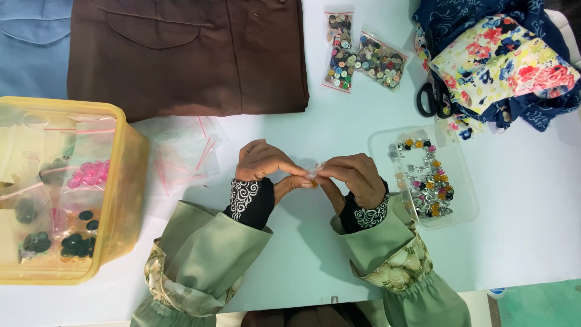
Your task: Sorting small buttons by color and placing them into small plastic bags
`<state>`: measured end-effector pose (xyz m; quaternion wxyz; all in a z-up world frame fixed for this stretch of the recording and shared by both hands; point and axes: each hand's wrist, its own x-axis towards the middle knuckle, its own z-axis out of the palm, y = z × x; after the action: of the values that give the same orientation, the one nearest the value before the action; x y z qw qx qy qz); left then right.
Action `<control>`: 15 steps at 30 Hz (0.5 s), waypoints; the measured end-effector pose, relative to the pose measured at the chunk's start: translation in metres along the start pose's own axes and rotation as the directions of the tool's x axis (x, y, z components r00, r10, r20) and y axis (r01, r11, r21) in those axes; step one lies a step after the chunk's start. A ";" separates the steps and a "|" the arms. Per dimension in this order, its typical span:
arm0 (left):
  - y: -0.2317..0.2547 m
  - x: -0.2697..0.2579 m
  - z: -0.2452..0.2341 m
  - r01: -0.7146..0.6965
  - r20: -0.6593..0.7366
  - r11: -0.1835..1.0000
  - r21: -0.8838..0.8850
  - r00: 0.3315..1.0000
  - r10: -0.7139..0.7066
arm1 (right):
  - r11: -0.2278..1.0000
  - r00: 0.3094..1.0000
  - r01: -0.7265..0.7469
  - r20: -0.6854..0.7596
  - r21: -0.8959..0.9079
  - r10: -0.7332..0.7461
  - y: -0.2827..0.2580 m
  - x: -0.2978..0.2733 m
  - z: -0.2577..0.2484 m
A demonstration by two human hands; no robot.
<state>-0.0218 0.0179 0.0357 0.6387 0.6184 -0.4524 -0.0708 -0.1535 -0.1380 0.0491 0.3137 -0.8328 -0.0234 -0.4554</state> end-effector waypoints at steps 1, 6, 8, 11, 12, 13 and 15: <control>0.001 0.001 -0.001 0.009 0.007 1.000 -0.006 1.000 -0.009 | 1.000 1.000 -0.020 -0.011 0.021 0.021 0.003 -0.003 0.001; -0.006 -0.003 0.006 0.047 -0.020 0.999 0.005 0.999 -0.047 | 0.989 0.991 -0.132 -0.009 0.068 0.133 0.003 -0.009 0.005; -0.006 -0.003 0.008 0.061 -0.018 0.998 0.004 0.998 -0.061 | 0.978 0.982 -0.186 -0.015 0.091 0.188 0.004 -0.007 0.002; 0.000 -0.003 0.008 0.071 -0.004 0.997 -0.015 0.997 -0.071 | 0.989 0.991 -0.131 0.023 0.074 0.130 0.012 -0.010 0.000; -0.001 -0.003 0.009 0.047 -0.006 0.998 -0.036 0.999 -0.047 | 0.991 0.992 -0.122 0.032 0.060 0.120 0.011 -0.010 -0.001; -0.002 -0.002 0.010 0.022 -0.010 0.998 -0.056 1.000 -0.022 | 0.993 0.993 -0.111 0.040 0.046 0.109 0.011 -0.009 -0.002; -0.002 -0.002 0.009 0.015 -0.012 0.998 -0.063 1.000 -0.016 | 0.992 0.992 -0.124 0.024 0.033 0.123 0.004 -0.007 -0.001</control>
<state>-0.0284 0.0123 0.0314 0.6602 0.6018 -0.4411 -0.0863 -0.1567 -0.1399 0.0420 0.3553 -0.8322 0.0166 -0.4254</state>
